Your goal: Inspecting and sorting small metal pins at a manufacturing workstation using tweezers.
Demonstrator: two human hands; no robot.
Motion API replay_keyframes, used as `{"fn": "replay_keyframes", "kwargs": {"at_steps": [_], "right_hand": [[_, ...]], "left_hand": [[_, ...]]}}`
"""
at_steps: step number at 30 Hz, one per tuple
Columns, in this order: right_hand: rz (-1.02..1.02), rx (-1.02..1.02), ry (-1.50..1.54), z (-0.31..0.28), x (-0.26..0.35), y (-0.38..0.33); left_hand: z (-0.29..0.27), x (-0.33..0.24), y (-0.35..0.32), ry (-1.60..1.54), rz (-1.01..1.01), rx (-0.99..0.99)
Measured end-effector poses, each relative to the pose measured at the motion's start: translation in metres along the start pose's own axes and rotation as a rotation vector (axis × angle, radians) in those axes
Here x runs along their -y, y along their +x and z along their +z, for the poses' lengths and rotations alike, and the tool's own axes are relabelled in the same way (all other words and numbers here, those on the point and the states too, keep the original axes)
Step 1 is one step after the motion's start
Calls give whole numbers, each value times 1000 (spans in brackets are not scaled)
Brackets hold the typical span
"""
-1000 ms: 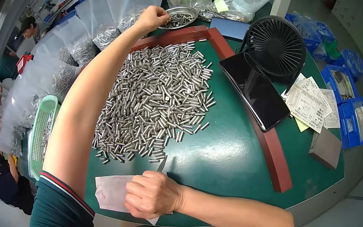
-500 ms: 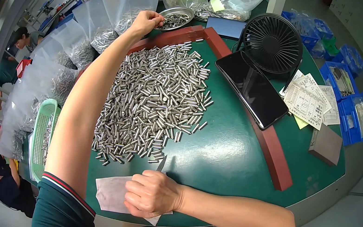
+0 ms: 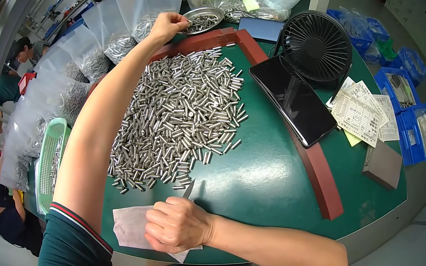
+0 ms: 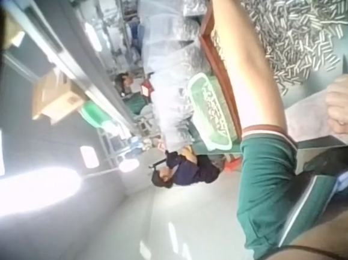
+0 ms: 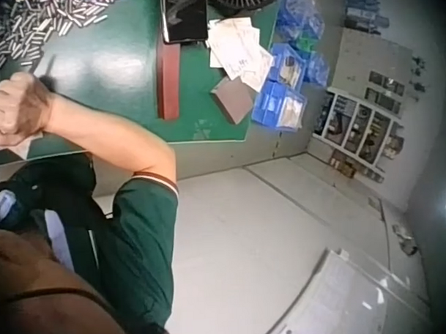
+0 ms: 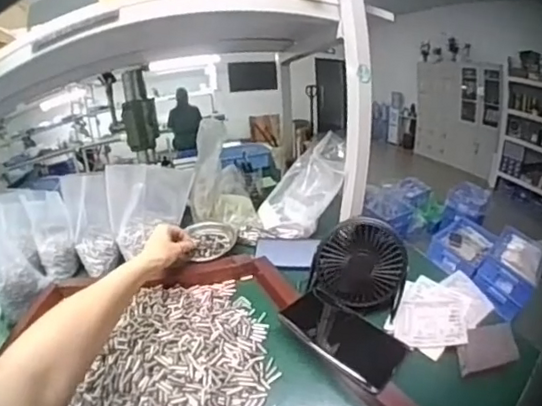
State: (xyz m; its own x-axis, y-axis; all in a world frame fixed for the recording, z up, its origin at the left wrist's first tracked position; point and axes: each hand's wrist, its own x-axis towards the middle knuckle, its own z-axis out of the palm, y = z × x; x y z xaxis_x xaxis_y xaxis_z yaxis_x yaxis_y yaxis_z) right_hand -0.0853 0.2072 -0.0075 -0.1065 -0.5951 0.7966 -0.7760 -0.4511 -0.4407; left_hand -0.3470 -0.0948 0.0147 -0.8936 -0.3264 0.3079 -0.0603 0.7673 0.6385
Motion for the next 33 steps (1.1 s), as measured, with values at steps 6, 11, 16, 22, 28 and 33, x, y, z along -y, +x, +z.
{"fn": "replay_keyframes", "kwargs": {"at_steps": [6,11,16,22,28,33], "right_hand": [[-57,9,-23,1,-6,4],[-68,22,-84,-2,-9,2],[-90,58,-98,7,-8,4],[-86,57,-84,10,-4,3],[-82,71,-100,7,-3,5],[-70,71,-86,8,-6,5]], "left_hand": [[-27,-9,-33,74,269,-84],[-76,-83,-145,45,419,83],[-128,-74,-275,216,451,105],[-121,-63,-358,273,307,171],[-98,-59,-368,246,311,88],[-88,-57,-360,240,231,35]]}}
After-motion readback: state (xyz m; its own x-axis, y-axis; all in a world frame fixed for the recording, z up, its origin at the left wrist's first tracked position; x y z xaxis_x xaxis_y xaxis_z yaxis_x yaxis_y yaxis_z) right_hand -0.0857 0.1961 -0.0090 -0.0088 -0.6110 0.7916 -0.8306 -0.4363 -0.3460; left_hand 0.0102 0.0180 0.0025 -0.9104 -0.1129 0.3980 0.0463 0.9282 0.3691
